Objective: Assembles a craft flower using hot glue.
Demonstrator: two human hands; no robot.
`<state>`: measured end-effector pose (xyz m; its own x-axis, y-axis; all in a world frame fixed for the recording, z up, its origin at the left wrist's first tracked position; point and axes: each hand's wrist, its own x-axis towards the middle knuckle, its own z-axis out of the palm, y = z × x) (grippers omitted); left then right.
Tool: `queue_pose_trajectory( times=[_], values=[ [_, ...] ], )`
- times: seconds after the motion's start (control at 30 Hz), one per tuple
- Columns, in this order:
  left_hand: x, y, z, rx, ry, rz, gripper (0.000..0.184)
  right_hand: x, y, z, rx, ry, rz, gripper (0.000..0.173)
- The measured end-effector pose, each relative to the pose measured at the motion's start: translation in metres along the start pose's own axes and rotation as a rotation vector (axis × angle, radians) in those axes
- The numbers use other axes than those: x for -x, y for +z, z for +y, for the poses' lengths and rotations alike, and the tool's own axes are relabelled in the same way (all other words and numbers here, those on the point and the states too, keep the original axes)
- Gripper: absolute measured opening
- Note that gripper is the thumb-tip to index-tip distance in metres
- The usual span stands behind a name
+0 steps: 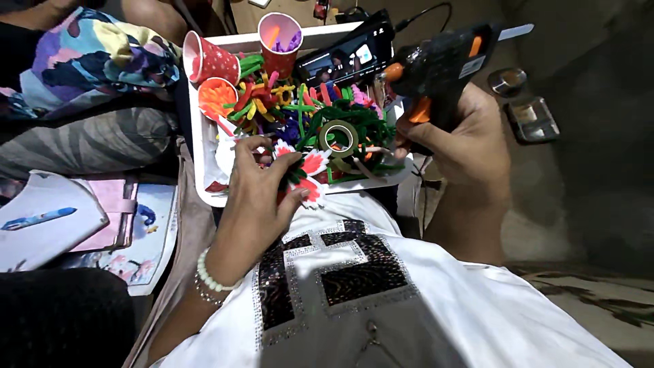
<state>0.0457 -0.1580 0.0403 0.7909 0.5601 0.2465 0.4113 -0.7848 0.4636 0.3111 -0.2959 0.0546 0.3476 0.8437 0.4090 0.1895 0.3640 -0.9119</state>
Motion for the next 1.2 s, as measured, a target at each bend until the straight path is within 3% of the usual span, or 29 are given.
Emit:
queue_pose_trajectory(
  times=[0.2,0.4,0.5,0.6,0.87,1.03,1.2],
  values=[
    [-0.005,0.014,-0.007,0.069,0.003,-0.018,0.034,0.004,0.007,0.004,0.037,0.025,-0.012,0.029],
    [-0.006,0.015,-0.009,0.233,-0.019,0.118,0.015,0.007,0.016,0.006,0.118,0.019,-0.037,0.032],
    [-0.008,0.008,-0.013,0.382,-0.088,0.131,0.015,0.011,0.018,0.007,0.106,0.035,-0.054,0.039],
    [-0.01,0.001,-0.019,0.511,-0.157,0.136,0.014,0.015,0.021,0.012,0.103,0.066,-0.067,0.035],
    [-0.011,0.0,-0.025,0.693,-0.156,0.129,0.017,0.022,0.031,0.021,0.198,0.082,-0.116,0.041],
    [-0.009,-0.001,-0.022,0.622,-0.136,0.258,0.019,0.023,0.033,0.02,0.22,0.064,-0.11,0.041],
    [-0.007,-0.004,-0.023,0.269,-0.114,0.319,0.018,0.024,0.04,0.016,0.018,0.133,-0.101,0.032]
  ],
)
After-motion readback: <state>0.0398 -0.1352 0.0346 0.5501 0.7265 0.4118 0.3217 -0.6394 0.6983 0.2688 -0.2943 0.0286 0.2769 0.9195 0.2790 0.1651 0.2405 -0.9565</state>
